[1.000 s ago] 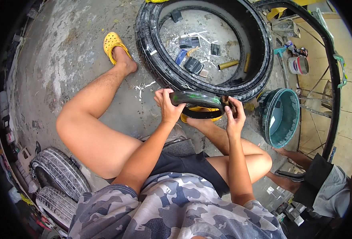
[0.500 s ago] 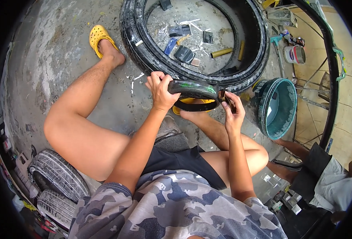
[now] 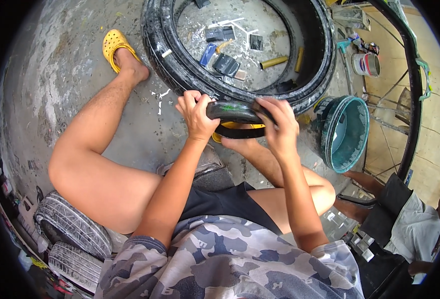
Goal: The recorder is repairing a motorcycle tire inner tube by cleaning the puncture area with a tool and applying patches.
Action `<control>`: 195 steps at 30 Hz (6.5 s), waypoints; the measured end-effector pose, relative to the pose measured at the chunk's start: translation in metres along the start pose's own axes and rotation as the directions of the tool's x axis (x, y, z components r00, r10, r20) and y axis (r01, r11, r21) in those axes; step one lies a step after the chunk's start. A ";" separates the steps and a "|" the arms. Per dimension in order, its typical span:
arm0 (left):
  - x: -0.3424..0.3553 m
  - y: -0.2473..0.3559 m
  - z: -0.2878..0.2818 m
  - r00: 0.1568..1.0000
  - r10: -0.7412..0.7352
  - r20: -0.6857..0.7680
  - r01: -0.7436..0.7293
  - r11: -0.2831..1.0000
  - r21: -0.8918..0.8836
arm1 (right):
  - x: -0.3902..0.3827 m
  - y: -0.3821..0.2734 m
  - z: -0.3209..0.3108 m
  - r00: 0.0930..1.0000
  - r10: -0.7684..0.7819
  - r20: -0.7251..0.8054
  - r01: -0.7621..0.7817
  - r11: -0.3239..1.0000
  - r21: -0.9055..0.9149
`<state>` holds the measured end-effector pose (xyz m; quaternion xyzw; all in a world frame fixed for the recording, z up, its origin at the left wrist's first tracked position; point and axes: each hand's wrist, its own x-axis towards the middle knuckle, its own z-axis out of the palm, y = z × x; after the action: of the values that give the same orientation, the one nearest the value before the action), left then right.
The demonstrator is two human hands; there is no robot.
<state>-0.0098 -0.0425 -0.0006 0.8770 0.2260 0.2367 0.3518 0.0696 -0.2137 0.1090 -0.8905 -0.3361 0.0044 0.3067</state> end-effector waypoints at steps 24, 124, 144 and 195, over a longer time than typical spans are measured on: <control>0.000 -0.002 0.002 1.000 -0.011 -0.020 0.010 0.999 -0.038 | 0.041 -0.019 0.007 0.976 -0.087 0.201 0.101 0.993 -0.064; -0.001 -0.003 0.006 0.999 0.004 -0.042 -0.005 1.000 -0.014 | 0.022 -0.030 -0.012 0.985 0.032 0.170 -0.026 0.999 -0.037; 0.001 -0.001 -0.003 0.998 -0.004 -0.065 -0.004 0.993 -0.121 | 0.042 -0.026 -0.018 0.932 -0.126 0.339 0.178 0.976 -0.126; -0.003 -0.004 0.004 0.999 0.045 -0.021 -0.044 0.999 0.016 | -0.022 -0.003 0.006 0.972 0.172 -0.158 -0.200 0.963 -0.179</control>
<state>-0.0108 -0.0433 -0.0071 0.8819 0.2119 0.2520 0.3375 0.0492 -0.2220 0.1020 -0.9417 -0.2272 -0.0625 0.2400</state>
